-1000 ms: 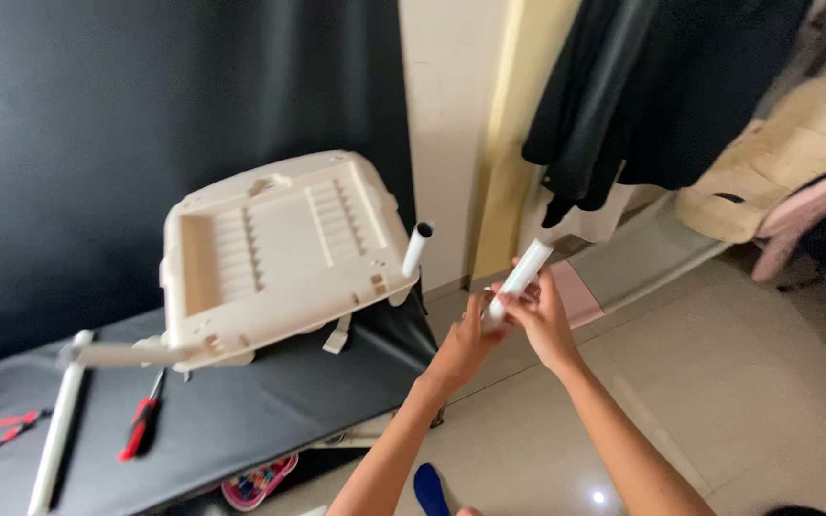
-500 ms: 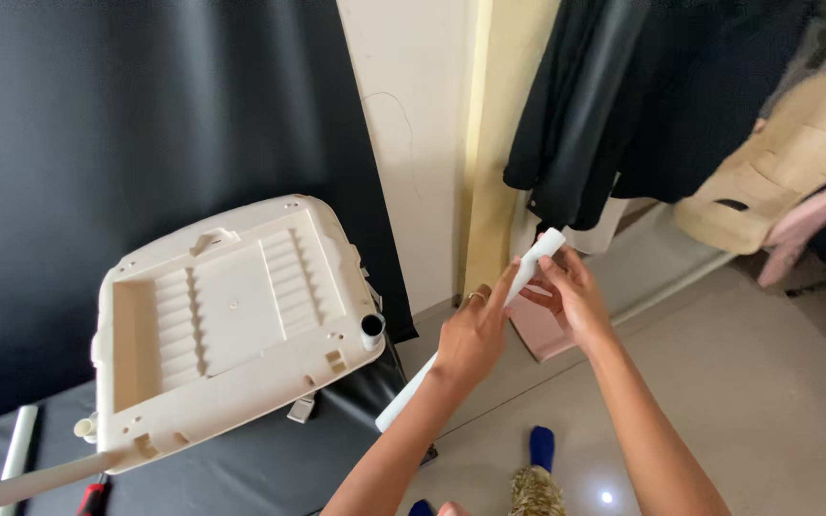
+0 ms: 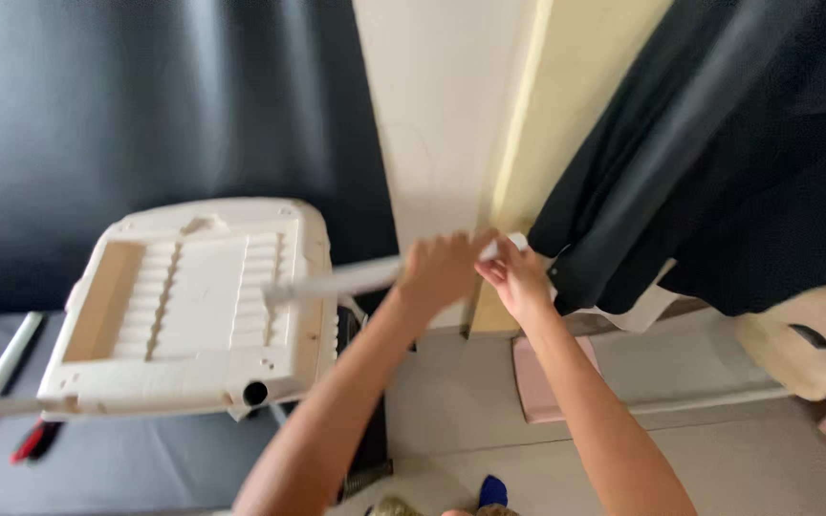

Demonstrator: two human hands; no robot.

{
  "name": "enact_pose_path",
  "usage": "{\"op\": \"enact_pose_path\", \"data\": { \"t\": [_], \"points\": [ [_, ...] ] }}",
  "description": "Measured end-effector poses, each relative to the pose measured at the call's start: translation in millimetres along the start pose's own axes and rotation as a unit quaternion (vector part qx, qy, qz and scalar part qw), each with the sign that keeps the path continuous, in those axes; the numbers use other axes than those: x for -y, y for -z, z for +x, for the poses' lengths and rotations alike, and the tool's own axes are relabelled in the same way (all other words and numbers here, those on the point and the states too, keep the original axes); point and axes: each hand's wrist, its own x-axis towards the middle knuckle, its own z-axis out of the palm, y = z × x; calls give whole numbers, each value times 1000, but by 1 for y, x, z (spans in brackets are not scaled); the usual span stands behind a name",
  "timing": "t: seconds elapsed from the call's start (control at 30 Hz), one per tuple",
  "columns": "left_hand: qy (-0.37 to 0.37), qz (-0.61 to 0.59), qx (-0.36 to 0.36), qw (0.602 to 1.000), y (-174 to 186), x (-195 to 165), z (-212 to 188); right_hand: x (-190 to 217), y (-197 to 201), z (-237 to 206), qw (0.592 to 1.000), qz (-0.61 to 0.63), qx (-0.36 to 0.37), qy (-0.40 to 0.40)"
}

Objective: The person assembles a small plastic table upside down on a work table, inserting white tubular legs into the seat base sockets and pressing them in by hand. They then fit white plastic foot caps onto the ends of the legs one at a time, pressing each cap into place.

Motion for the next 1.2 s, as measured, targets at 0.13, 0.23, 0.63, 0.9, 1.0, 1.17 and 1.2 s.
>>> {"op": "enact_pose_path", "data": {
  "t": [0.13,0.23,0.63,0.9,1.0,1.17,1.2],
  "points": [
    [24,60,46,997,29,58,27,-45,-60,49,987,77,124,-73],
    [59,92,73,991,44,110,24,-65,-112,62,976,52,153,-146],
    [135,160,148,967,55,276,25,-120,-232,151,908,-234,285,-198],
    [137,252,207,935,32,336,40,-162,-259,198,876,-322,315,-171],
    [146,279,233,920,22,349,51,-171,-266,212,836,-437,310,-120],
    [157,294,299,894,3,357,76,-183,-266,225,838,-369,401,2],
    [152,303,303,891,-1,358,83,-186,-265,227,831,-369,416,16]
  ]
}}
